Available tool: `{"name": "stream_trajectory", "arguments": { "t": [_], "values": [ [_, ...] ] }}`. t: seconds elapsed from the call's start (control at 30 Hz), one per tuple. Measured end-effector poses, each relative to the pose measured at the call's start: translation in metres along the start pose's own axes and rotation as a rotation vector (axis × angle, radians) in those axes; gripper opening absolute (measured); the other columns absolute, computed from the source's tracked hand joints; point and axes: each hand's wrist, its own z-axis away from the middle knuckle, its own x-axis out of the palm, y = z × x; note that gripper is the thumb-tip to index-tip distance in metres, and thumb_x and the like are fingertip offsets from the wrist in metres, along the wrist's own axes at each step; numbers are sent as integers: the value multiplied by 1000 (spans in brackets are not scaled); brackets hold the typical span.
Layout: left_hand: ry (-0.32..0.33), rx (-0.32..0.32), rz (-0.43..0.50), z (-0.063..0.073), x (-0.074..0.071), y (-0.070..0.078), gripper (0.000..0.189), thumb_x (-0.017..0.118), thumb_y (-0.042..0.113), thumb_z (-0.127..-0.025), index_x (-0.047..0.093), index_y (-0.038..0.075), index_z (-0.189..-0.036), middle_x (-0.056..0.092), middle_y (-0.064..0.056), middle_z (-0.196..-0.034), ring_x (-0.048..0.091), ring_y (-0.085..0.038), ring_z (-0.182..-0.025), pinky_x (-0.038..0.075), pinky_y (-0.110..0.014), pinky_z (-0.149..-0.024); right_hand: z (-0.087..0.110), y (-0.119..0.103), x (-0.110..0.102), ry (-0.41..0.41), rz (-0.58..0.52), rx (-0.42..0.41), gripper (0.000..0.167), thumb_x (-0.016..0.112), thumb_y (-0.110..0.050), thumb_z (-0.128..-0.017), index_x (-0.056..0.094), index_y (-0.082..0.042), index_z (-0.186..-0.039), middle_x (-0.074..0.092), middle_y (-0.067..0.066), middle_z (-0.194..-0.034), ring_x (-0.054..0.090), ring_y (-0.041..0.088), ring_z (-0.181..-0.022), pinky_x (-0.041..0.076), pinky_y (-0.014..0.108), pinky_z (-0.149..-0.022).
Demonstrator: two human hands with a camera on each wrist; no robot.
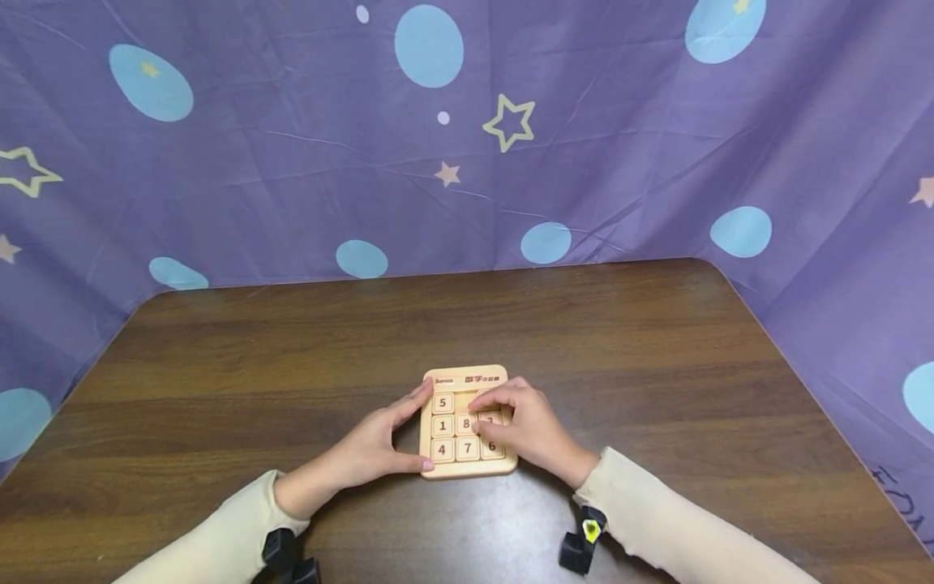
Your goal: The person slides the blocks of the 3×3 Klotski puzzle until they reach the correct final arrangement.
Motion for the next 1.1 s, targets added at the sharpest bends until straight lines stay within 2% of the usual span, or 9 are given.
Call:
{"name": "stream_trajectory", "arguments": {
  "t": [0.2,0.43,0.63,0.83,0.9,1.1],
  "values": [
    [1,-8,2,0,0,0,97,83,21,-69,28,4,-147,21,-4,-155,19,-22,-142,18,-43,-115,-3,-2,5,49,-35,11,21,79,-12,-70,75,-16,-91,64,-5,-89,52,13,-84,44,23,-69],
    [0,6,2,0,0,-1,97,82,21,-69,28,3,-147,21,-5,-155,19,-22,-142,17,-44,-115,-9,-7,12,38,-79,1,22,79,-8,-71,75,-12,-93,65,-2,-91,54,15,-86,46,24,-74],
    [-7,16,25,-1,-1,-2,97,82,20,-69,27,2,-147,21,-7,-154,19,-22,-142,16,-43,-115,-16,-7,17,51,-61,14,23,79,-9,-71,75,-12,-94,64,0,-89,53,15,-85,46,24,-73],
    [-43,54,150,-4,-3,-8,95,81,13,-71,24,-3,-146,21,-15,-154,19,-25,-142,15,-25,-113,-22,-10,20,46,-51,20,23,78,-9,-71,75,-12,-94,64,0,-88,52,14,-84,45,24,-71],
    [-46,56,154,-4,-3,-9,95,81,12,-71,24,-4,-146,21,-15,-154,19,-25,-141,14,-21,-112,-24,-11,21,39,-47,21,23,78,-9,-71,75,-12,-94,65,-1,-88,51,14,-83,45,24,-70],
    [-37,46,137,-4,-3,-10,97,81,12,-70,24,-2,-146,20,-14,-154,20,-23,-141,16,-33,-114,-29,-15,24,13,-12,37,24,79,-12,-71,76,-12,-94,67,-3,-88,51,12,-83,43,24,-73]
  ]
}}
